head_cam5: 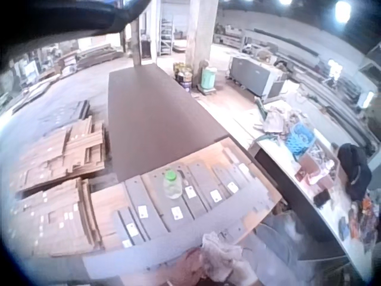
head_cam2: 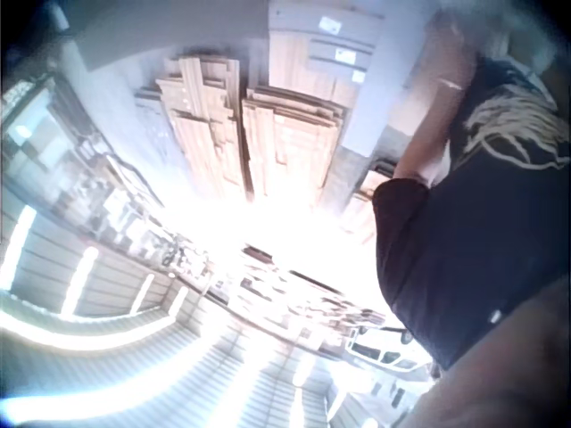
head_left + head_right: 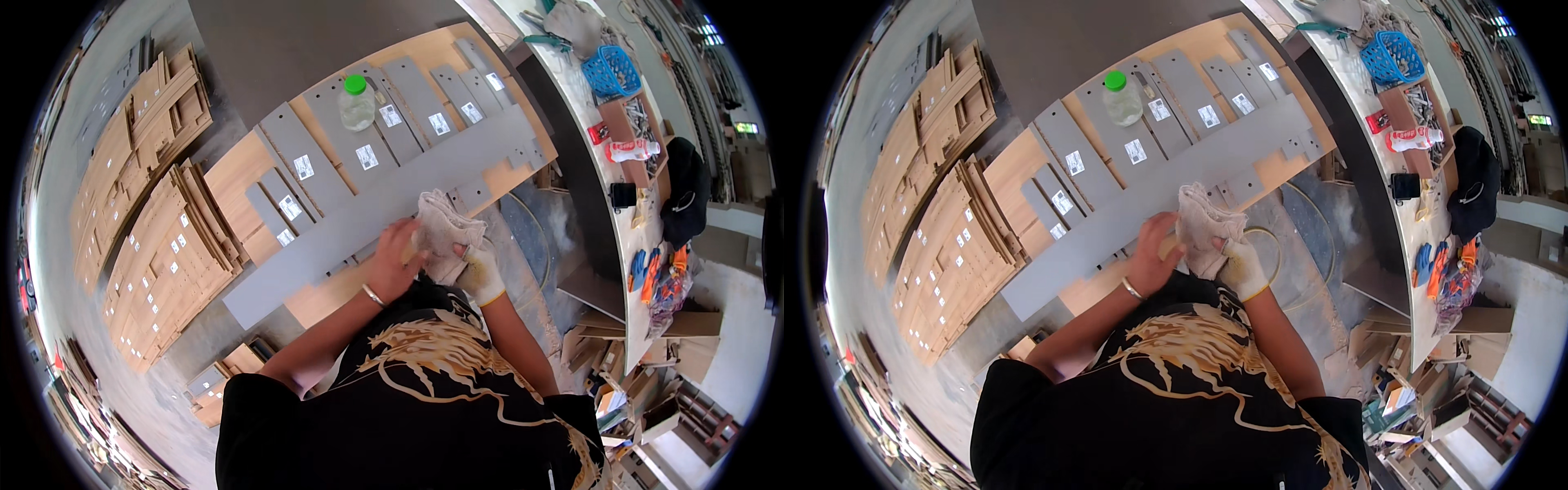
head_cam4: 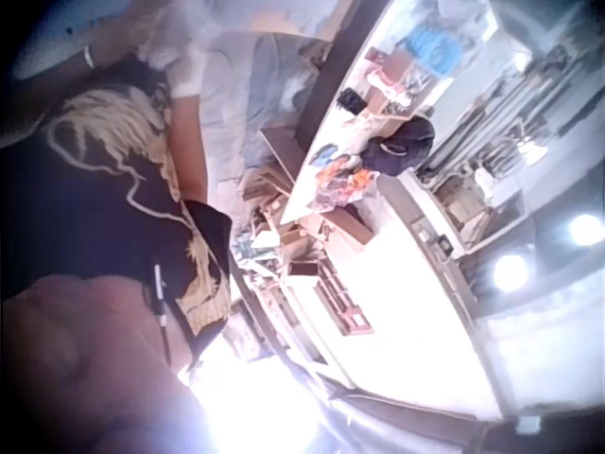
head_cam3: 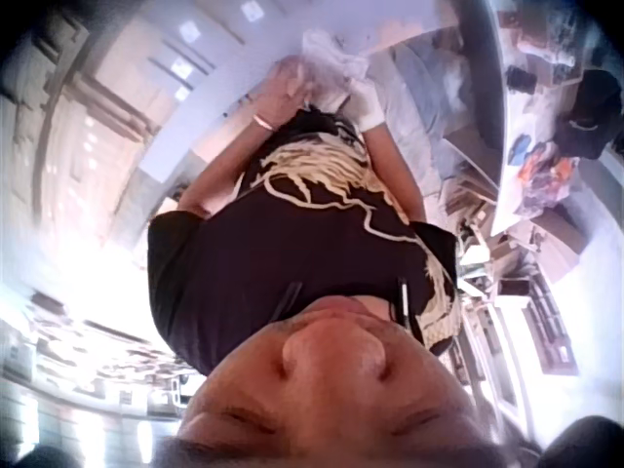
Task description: The person wipes the surface of several grey metal parts with a white cloth. They repeatedly pick up a plastic bottle, pour liquid onto the cloth, and wipe each part individually before placing it back on the workbench.
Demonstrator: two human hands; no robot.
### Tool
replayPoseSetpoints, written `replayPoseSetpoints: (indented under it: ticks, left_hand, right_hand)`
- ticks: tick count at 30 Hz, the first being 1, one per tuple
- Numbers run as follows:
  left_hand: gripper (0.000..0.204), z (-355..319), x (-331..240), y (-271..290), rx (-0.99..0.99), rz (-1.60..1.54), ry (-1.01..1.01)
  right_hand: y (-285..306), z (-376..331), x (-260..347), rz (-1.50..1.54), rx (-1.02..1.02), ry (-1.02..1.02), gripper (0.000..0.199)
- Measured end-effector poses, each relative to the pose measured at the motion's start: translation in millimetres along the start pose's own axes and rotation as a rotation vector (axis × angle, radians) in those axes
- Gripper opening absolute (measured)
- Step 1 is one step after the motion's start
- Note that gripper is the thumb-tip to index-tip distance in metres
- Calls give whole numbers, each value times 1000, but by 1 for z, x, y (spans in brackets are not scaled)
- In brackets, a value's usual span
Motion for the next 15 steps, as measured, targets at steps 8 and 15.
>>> replayPoseSetpoints:
  ticks: [8, 15]
  left_hand:
    - [88, 7, -1, -33, 331, 134, -144]
    - [90, 6, 8, -39, 472, 103, -202]
  right_hand:
    - [25, -19, -24, -83, 8, 62, 71]
    - [52, -20, -38, -343, -345, 104, 51]
Point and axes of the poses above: each hand's wrist, its own z-axis towards the middle knuckle, its own y-axis out of the back of the hand, x = y × z, the point moved 1 cm from there along z, towards the middle knuckle, and after that the axes turned 7 degrees about y, right-handed, at the moved point
